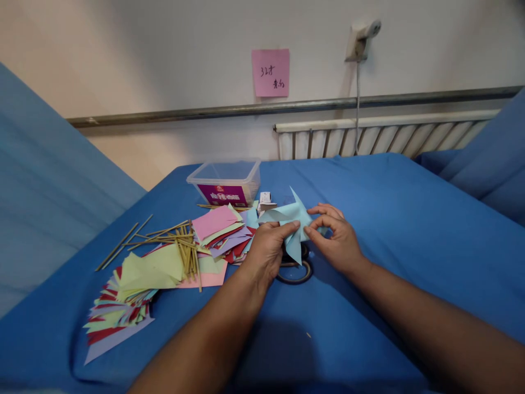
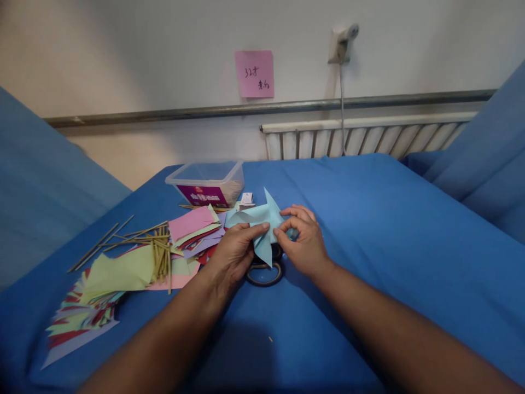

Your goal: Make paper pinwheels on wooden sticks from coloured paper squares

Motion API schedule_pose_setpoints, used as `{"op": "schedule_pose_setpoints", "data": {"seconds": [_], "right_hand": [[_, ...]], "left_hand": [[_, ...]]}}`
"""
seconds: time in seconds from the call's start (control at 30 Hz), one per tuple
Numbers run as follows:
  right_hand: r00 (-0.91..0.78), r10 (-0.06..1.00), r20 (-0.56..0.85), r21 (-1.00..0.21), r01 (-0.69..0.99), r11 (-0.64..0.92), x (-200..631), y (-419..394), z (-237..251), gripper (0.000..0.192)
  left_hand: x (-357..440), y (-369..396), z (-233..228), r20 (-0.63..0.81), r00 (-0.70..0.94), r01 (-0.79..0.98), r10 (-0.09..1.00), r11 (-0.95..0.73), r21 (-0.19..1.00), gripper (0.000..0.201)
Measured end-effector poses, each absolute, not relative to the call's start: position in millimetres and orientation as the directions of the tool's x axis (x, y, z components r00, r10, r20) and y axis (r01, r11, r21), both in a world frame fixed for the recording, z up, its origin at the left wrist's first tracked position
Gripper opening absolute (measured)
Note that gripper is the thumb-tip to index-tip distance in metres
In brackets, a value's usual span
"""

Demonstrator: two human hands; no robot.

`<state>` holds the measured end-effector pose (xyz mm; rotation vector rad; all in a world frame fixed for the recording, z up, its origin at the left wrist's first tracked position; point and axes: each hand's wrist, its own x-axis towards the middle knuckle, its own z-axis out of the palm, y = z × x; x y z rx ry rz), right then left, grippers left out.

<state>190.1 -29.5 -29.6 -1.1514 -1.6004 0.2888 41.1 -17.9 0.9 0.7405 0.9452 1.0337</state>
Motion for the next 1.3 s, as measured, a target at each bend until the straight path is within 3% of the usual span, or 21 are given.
{"op": "schedule_pose_setpoints", "data": {"seconds": [0.43,1.0,1.3], "right_hand": [[0.076,0.814,0.575,-0.726,0.505,0.466,190.9,-28.8,-29.4,0.01],[0.057,0.799,0.599,-0.7,0.521,0.488,190.6,-28.6,-28.4,0.01],[0.057,0.804,0.592,-0.707,0.515,0.485,190.2,-28.2,-28.6,0.011]], "left_hand": [[42.7,-19.5,0.3,-0.289,0.217,-0.366,0.932,0.352,0.862,0.034],[43.3,-20.0,1.3,-0.298,0.226,-0.337,0.928,0.361,0.869,0.02],[43.5,-20.1,0.9,-0.286,0.219,-0.352,0.933,0.349,0.869,0.027]]}}
